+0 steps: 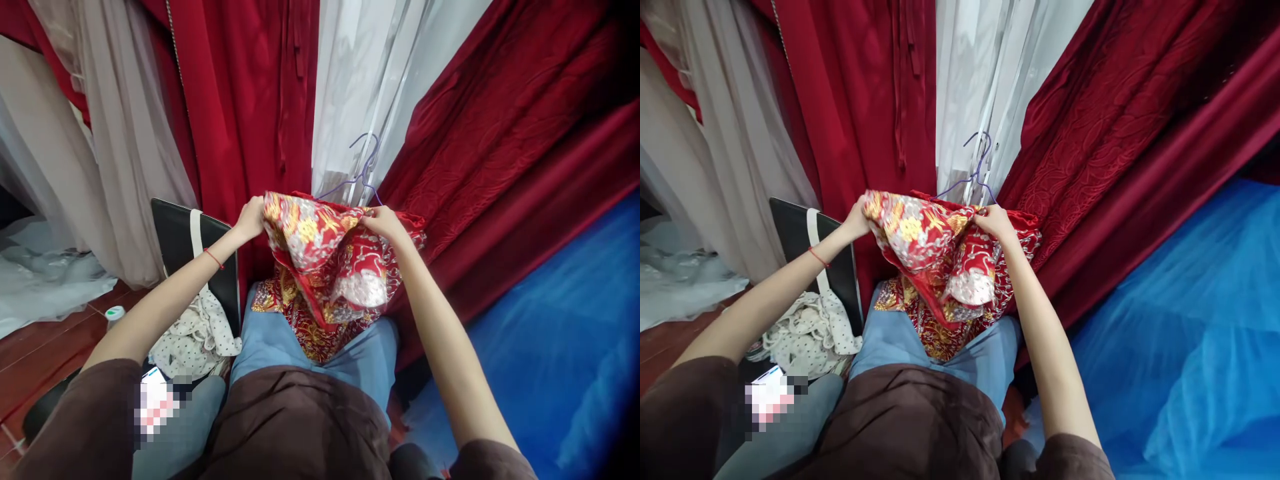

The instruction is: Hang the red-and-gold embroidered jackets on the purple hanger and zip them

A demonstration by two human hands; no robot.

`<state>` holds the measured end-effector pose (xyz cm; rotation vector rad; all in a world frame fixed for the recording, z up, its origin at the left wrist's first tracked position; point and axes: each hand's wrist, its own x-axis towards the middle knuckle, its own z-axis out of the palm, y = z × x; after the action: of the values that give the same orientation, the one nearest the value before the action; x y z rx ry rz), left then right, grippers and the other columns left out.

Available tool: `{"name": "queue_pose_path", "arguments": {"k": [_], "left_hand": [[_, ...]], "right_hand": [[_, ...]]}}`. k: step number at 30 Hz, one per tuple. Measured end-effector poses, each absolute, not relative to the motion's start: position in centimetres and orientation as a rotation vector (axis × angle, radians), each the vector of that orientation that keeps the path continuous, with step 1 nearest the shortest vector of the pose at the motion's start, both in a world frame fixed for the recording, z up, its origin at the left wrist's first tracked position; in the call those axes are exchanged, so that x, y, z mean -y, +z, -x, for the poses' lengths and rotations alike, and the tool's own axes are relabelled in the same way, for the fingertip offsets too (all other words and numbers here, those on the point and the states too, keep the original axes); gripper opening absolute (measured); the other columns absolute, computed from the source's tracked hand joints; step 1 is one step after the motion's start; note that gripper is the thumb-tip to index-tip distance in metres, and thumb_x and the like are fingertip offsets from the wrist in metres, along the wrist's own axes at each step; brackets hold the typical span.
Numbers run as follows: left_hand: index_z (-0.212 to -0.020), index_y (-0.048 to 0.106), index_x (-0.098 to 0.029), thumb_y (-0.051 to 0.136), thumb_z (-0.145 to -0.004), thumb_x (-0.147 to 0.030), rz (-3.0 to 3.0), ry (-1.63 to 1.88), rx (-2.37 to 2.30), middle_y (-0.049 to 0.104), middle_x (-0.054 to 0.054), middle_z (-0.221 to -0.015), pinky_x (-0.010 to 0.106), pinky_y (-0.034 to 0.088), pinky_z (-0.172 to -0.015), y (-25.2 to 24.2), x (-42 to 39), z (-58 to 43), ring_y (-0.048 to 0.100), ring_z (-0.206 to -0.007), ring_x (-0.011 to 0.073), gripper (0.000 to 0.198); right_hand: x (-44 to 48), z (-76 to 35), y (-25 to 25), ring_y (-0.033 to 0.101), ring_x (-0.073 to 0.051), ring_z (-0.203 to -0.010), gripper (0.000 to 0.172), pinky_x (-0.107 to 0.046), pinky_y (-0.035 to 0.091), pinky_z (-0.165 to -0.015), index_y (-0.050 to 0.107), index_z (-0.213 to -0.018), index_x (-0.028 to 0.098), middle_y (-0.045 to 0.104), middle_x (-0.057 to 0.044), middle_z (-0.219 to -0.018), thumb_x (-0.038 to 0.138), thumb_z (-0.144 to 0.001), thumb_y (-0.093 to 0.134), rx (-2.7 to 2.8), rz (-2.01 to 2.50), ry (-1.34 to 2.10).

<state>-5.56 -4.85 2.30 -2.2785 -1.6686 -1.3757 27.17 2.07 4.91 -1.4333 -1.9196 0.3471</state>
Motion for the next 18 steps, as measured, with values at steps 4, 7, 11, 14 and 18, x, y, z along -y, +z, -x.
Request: {"name": "queue_pose_path", "arguments": {"k": [4,7,11,14,18], "left_hand": [[-0.089,0.069,-0.019,0.053,-0.091,-0.026,1.951,-1.496,1.826,0.071,0.007,-0.087,0.044,0.050,-0.087,4.7,3.1,3.7,0.064,-0.106,0.0369,0.017],[-0.083,0.068,-0.016,0.059,-0.090,-0.033,2.058,-1.280,1.718,0.069,0.011,-0.087,0.047,0.046,-0.090,6.6,3.6,0.6,0.063,-0.108,0.0390,0.020],[-0.090,0.070,-0.014,0.064,-0.088,-0.039,2.179,-1.224,1.549,0.068,0.013,-0.093,0.047,0.043,-0.094,8.7,3.4,-1.9,0.059,-0.116,0.0389,0.026],[-0.095,0.071,-0.013,0.067,-0.087,-0.041,2.196,-1.243,1.475,0.067,0.011,-0.095,0.048,0.043,-0.098,10.3,1.4,-0.4,0.057,-0.120,0.0389,0.029],[-0.111,0.070,-0.013,0.063,-0.088,-0.048,2.377,-1.211,1.419,0.065,0.004,-0.102,0.044,0.045,-0.098,13.8,-0.3,3.8,0.060,-0.122,0.0354,0.042]], "right_hand": [[0.2,-27.2,6.2,0.061,-0.018,-0.065,0.015,-0.033,0.051,-0.066,0.062,-0.082,0.019,0.066,-0.004,-0.072,0.030,-0.074,0.069,2.111,1.246,0.652],[2.7,-25.3,7.0,0.066,-0.019,-0.077,0.030,-0.035,0.054,-0.073,0.061,-0.100,0.020,0.070,-0.008,-0.089,0.047,-0.086,0.060,2.074,0.946,0.723],[4.8,-22.4,7.5,0.064,-0.024,-0.085,0.042,-0.041,0.054,-0.078,0.062,-0.103,0.020,0.067,-0.008,-0.089,0.056,-0.083,0.067,2.138,0.953,0.391],[4.3,-21.2,7.9,0.061,-0.028,-0.087,0.037,-0.045,0.053,-0.080,0.064,-0.096,0.018,0.064,-0.008,-0.083,0.051,-0.080,0.072,2.122,0.997,0.183],[2.6,-19.8,9.1,0.060,-0.025,-0.087,0.029,-0.042,0.052,-0.082,0.066,-0.091,0.018,0.062,-0.004,-0.079,0.046,-0.085,0.066,2.081,0.798,0.269]]}}
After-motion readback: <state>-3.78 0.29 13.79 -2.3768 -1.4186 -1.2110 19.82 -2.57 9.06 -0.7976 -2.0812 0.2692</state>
